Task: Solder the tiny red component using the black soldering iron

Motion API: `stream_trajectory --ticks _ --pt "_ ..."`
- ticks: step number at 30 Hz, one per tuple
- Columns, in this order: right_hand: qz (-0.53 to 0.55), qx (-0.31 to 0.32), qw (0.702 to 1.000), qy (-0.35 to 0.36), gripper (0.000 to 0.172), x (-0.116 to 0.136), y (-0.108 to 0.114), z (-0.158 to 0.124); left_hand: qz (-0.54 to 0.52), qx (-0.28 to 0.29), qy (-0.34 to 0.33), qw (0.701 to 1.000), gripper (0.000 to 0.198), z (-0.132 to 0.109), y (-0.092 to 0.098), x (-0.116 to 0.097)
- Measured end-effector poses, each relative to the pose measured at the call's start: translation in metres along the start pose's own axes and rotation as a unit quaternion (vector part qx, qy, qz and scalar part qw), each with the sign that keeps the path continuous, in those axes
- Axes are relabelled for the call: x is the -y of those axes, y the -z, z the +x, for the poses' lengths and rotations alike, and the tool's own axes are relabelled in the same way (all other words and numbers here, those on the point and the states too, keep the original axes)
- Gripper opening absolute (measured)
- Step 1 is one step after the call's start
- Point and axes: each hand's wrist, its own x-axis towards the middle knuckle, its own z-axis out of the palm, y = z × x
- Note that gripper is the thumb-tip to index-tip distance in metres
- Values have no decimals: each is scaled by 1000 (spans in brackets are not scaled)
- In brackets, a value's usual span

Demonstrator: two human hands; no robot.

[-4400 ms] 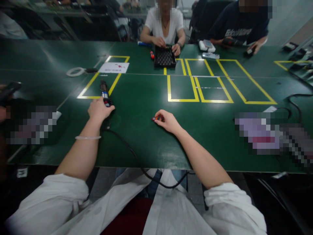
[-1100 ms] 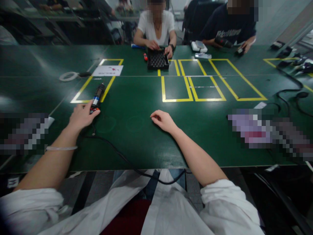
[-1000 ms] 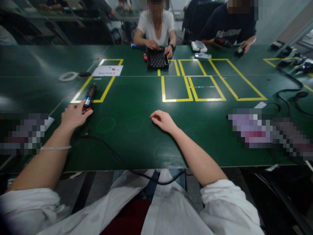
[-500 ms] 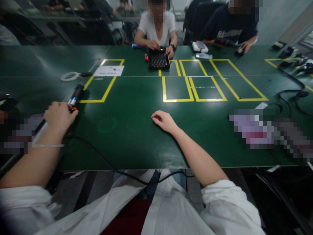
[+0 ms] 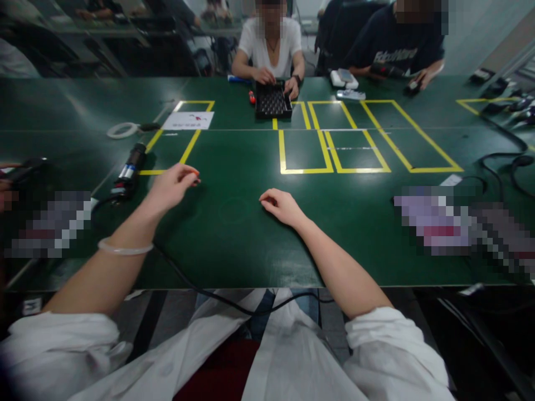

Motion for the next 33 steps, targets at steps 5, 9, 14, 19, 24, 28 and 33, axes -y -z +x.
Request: stream_trajectory --ticks 5,9,14,19,24,28,33 --pt "133 33 990 -28 32 -2 -3 0 -215 183 -54 958 42 -15 -68 -58" --pt "212 77 974 -29 42 -1 -7 -1 -280 257 -63 923 55 -25 -97 -69" --pt "218 87 972 -27 28 3 -9 -1 -326 278 -56 902 60 -29 -109 -59" --pt "208 56 976 -29 28 2 -9 -1 -359 246 -11 900 50 -28 -111 -53" --pt "172 18 984 -39 27 -1 -7 -1 -340 250 -31 906 40 -27 -113 -51" --pt "133 22 990 -27 24 1 -6 -1 -318 250 -54 913 42 -27 -114 -52" --pt "92 20 995 -11 20 4 -5 -2 -313 249 -69 914 41 -27 -115 -52"
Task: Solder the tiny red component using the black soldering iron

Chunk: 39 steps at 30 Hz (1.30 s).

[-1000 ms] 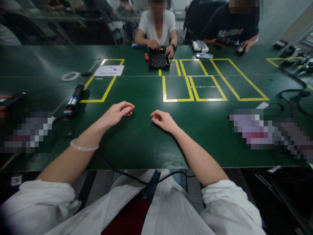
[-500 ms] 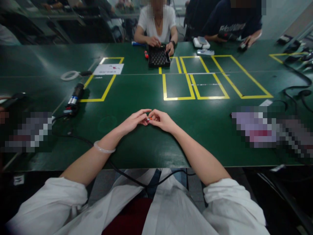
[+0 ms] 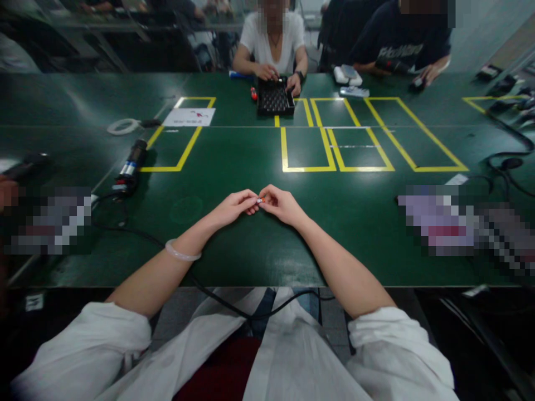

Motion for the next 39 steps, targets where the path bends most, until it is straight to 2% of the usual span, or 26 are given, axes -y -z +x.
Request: stream_trajectory --ticks 6,11,14,18,27,33,39 --pt "-16 5 1000 9 19 -1 1 0 15 -1 -3 1000 37 -1 -2 0" --pt "59 3 998 -27 28 -4 0 1 2 -5 -6 1000 31 -1 -3 2" --pt "77 -4 996 -42 28 -6 0 2 11 -9 -7 1000 30 -1 -3 2" --pt "65 0 997 -36 26 -6 1 2 38 -21 -19 999 28 -1 -4 2" --pt "34 1 999 -15 21 -1 2 2 10 -31 -1 999 31 -2 -4 -3" --pt "13 -10 1000 -14 23 -3 1 2 22 -40 -20 999 25 -1 -4 0" --pt "-5 -1 1000 -16 18 -7 1 1 16 -43 -32 998 25 0 -3 2"
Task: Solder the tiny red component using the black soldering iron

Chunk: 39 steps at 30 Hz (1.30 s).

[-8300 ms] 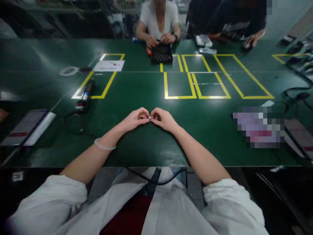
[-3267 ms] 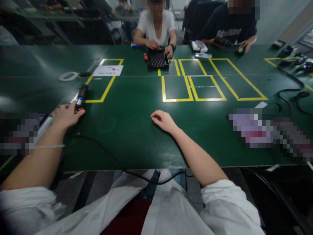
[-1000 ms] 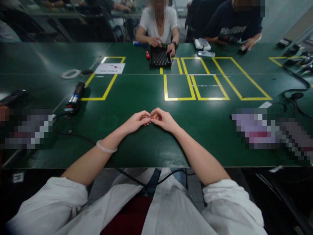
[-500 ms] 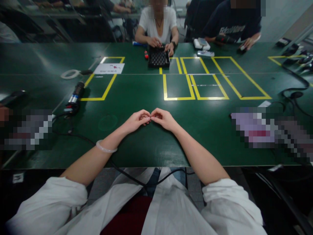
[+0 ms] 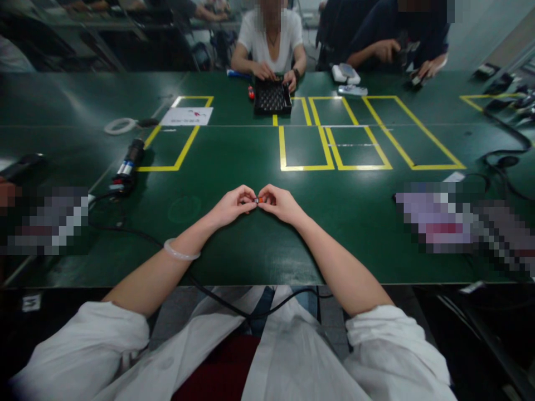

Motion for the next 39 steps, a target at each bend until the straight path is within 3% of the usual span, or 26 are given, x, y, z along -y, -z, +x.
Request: stream_trajectory --ticks 39 --pt "-59 -5 998 30 13 1 4 0 23 12 16 1000 30 0 2 -3"
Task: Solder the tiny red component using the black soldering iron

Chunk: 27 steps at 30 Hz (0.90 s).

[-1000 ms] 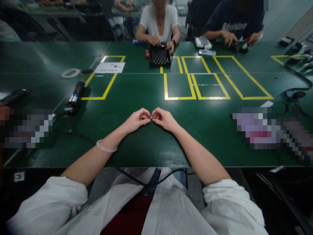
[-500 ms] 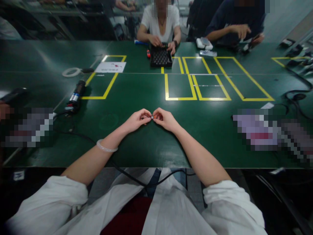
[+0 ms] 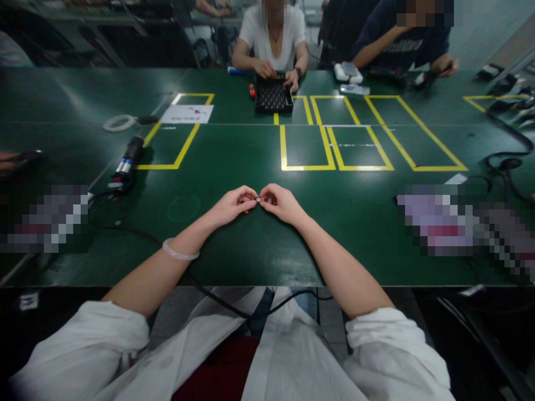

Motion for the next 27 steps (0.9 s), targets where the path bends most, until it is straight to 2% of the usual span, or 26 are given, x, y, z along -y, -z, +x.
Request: stream_trajectory --ticks 9,27 --pt "-1 1 1000 -24 14 4 1 0 0 7 6 1000 30 -1 1 -3" --pt "1 5 1000 -26 15 2 1 0 10 12 6 1000 30 -2 2 -4"
